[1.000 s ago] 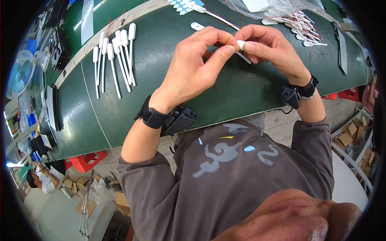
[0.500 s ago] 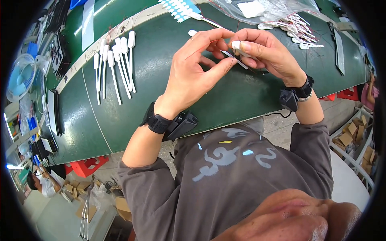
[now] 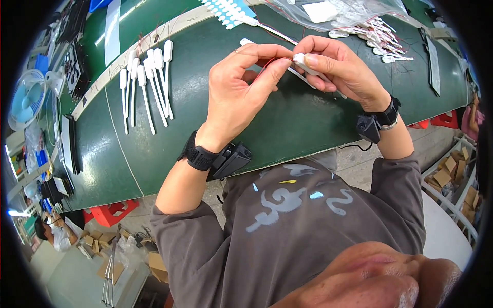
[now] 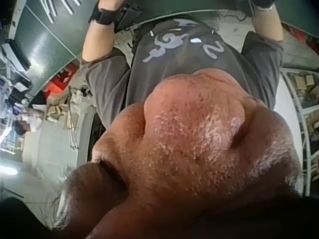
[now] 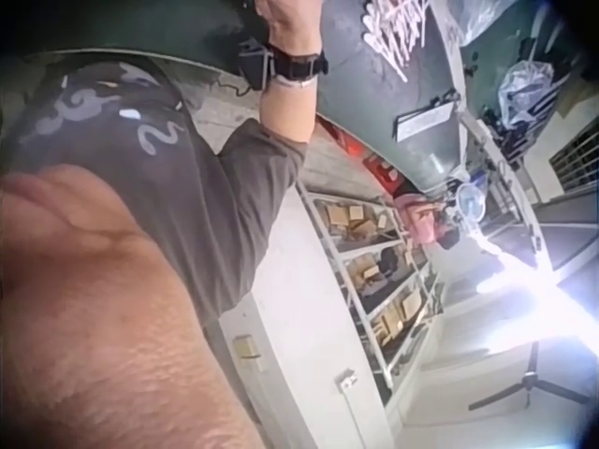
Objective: The person picks up a white plastic housing and a light strip, then threads the wires through the housing by hand. They press the components together to secure the assembly before setting it aside on the table.
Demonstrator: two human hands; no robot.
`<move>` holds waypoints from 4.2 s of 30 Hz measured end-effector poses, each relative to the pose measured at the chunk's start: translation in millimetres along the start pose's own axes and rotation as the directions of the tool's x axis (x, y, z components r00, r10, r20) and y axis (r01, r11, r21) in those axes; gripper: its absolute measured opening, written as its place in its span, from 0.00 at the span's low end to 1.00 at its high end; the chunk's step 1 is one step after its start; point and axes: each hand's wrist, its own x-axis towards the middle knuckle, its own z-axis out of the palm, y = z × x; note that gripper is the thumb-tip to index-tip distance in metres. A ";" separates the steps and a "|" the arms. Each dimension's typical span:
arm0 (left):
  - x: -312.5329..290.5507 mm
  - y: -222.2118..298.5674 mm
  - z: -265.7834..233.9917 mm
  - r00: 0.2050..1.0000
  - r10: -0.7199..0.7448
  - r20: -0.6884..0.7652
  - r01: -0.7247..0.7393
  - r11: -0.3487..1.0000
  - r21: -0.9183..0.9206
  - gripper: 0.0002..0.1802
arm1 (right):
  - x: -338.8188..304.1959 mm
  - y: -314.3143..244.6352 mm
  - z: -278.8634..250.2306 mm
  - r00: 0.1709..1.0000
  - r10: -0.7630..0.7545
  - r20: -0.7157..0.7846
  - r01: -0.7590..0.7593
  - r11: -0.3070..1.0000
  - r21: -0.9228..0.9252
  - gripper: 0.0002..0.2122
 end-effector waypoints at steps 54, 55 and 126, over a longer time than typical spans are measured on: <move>1.5 3.0 1.2 0.979 -0.201 -0.020 0.196 0.967 -0.162 0.11 | 0.4 15.0 5.2 0.957 -0.283 -0.064 0.231 0.878 -0.419 0.12; 1.5 2.8 1.1 0.980 -0.199 -0.022 0.192 0.967 -0.169 0.11 | 0.3 15.0 5.0 0.957 -0.283 -0.065 0.229 0.873 -0.430 0.12; -1.3 -2.4 2.7 0.989 -0.115 -0.096 0.121 0.991 0.054 0.07 | -0.6 14.3 4.5 0.917 -0.398 -0.018 0.289 0.696 -0.657 0.12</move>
